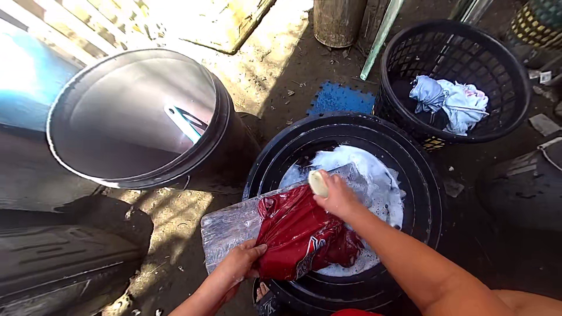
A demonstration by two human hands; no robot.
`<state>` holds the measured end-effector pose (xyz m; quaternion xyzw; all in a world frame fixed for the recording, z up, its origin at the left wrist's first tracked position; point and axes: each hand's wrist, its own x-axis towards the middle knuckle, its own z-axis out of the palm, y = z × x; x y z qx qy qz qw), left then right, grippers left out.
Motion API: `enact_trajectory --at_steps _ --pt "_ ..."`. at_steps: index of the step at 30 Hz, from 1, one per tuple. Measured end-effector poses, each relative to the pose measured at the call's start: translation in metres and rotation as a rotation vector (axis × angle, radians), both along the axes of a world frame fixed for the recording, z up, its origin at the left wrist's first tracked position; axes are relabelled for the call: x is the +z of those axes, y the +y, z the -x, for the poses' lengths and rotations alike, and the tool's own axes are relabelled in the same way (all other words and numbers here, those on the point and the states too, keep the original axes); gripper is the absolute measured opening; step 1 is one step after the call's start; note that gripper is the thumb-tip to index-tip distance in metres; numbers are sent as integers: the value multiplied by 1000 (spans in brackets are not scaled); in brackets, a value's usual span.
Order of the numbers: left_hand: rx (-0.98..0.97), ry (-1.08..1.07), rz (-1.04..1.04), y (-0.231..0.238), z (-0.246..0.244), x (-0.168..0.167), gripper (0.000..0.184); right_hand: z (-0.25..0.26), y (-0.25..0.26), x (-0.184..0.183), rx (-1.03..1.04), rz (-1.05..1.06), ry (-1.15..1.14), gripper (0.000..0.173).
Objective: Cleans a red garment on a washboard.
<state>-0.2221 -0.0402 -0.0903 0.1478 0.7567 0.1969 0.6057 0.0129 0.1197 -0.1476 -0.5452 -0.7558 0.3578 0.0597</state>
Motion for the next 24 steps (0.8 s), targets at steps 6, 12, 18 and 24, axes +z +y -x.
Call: enact_trajectory --at_steps 6,12,18,24 --pt "-30 5 33 0 -4 4 21 46 -46 15 298 23 156 71" --pt "13 1 29 4 -5 -2 21 4 29 -4 -78 30 -53 84" --pt "47 -21 42 4 -7 -1 19 33 -78 21 360 67 188 71" --pt "51 -11 36 8 -11 -4 20 -40 14 -23 -81 31 -125 83"
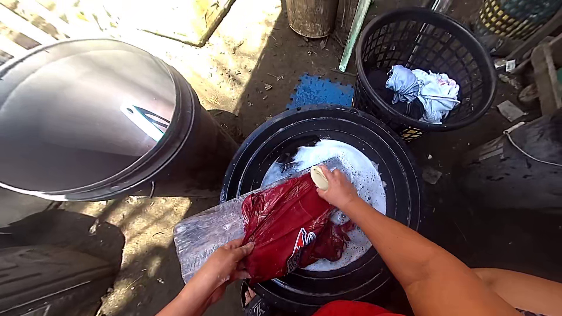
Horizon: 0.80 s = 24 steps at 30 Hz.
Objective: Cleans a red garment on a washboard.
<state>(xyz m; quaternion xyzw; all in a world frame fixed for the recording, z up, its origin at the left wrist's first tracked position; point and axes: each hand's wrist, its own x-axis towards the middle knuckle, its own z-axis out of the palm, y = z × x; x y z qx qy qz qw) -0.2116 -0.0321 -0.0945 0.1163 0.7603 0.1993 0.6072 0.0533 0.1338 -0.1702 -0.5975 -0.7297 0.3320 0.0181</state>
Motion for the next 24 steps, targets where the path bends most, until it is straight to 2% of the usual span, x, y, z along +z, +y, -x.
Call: enact_trajectory --at_steps 2,4,6,8,10,12,14,16,18,20,22,24 --pt "2 7 -4 2 -2 0 20 36 -35 31 112 1 115 81" --pt "1 9 -3 3 -4 1 18 76 -84 55 329 42 283 76" --pt "-10 11 4 1 -4 2 16 87 -96 52 450 79 340 71" --pt "-19 3 2 2 -2 1 23 67 -59 31 335 12 279 72" --pt "-17 2 9 1 -2 0 24 38 -7 9 121 -9 126 77" --pt "-18 3 9 3 -3 1 23 31 19 7 1 -4 36 82" --pt "-25 3 15 7 -2 0 21 56 -5 30 69 -5 106 83" --pt "-21 2 14 7 -3 -1 17 91 -57 59 260 11 274 79" --pt "-22 4 13 6 -4 0 13 104 -85 60 409 47 372 72" --pt "-34 -1 22 5 -3 3 16 86 -63 38 362 12 320 72" --pt "-37 -5 12 6 -3 2 18 52 -13 11 169 -38 191 76" --pt "-33 -13 6 6 -3 0 19 31 20 0 -8 -26 76 81"
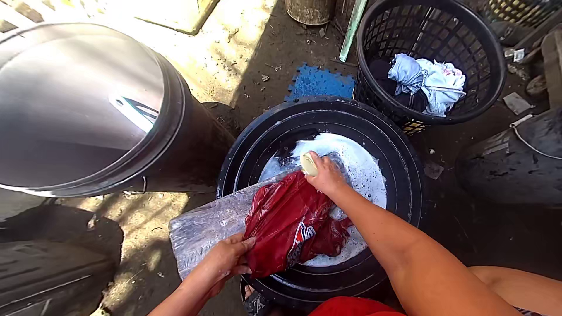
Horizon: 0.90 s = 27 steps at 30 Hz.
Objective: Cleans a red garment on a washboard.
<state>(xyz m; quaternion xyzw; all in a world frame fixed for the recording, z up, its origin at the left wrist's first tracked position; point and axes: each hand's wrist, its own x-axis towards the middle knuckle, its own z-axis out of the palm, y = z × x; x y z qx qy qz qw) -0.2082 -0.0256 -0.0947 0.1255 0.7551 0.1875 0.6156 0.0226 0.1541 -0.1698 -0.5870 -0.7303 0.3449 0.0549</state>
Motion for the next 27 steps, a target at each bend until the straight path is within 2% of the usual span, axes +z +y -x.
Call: enact_trajectory --at_steps 2,5,7,9,12,13,15,19,21,24,26,27 --pt "-3 2 -1 3 1 -1 18 11 -9 16 3 37 2 84" --pt "-16 3 10 5 -1 -1 17 52 -86 55 285 57 201 77" --pt "-38 9 21 4 -4 2 17 54 -102 49 402 66 245 72" --pt "-58 18 31 4 -4 3 20 29 -73 26 294 22 176 74" --pt "-57 24 28 4 -5 0 21 -23 -17 -2 -59 38 19 80" --pt "-60 23 19 6 -5 0 21 -35 -9 -6 -193 82 41 82" --pt "-88 30 -30 6 -9 2 20 -46 -18 -13 -403 172 224 88" --pt "-118 -111 -295 5 -30 14 20 -51 -54 -28 -416 160 472 90" --pt "-74 -243 -427 10 -35 28 27 -57 -37 -18 -483 262 606 91" --pt "117 -436 -629 28 -18 51 34 -64 5 33 -588 208 863 88" --pt "259 -467 -596 31 -10 41 51 -72 28 56 -533 112 911 88" --pt "242 -417 -493 27 -12 30 60 -79 36 56 -490 71 829 90"
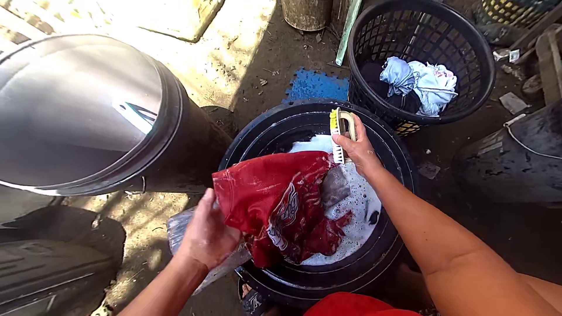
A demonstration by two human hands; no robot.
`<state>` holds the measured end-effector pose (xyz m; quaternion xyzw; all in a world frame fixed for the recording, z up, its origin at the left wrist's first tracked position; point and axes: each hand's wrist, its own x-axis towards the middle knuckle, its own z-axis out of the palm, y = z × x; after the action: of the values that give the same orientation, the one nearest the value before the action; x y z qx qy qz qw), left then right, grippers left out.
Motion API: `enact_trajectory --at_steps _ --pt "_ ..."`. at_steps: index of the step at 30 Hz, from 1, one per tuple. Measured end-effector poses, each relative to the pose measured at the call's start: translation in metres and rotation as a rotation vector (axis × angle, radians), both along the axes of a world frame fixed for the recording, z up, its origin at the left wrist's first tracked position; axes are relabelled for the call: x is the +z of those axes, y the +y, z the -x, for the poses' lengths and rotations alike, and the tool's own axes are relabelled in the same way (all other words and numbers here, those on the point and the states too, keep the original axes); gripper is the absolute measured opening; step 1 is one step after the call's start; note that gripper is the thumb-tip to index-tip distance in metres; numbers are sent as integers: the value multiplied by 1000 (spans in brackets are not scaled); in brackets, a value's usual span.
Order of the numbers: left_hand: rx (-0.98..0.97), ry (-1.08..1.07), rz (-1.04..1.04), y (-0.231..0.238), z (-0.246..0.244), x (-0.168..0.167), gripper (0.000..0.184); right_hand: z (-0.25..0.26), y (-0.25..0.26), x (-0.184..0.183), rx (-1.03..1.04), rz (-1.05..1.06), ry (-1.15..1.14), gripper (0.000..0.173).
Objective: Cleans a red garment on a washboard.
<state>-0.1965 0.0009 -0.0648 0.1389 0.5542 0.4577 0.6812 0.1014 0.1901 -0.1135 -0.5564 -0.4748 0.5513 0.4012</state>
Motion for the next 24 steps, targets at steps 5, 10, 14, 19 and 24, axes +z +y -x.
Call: enact_trajectory --at_steps 5,10,14,19,24 --pt "-437 239 317 -15 -28 -33 23 -58 -10 -76 48 91 -781 89" --pt "-23 295 232 -7 1 -32 26 -30 -72 -88 222 75 -697 86" --pt "-23 344 285 -13 3 -30 27 82 -134 -19 616 -361 -476 79" --pt "-37 386 318 -23 16 -20 25 93 -105 -45 722 -297 -635 74" --pt "26 391 285 -29 21 -22 21 62 -44 -56 489 -104 -857 82"
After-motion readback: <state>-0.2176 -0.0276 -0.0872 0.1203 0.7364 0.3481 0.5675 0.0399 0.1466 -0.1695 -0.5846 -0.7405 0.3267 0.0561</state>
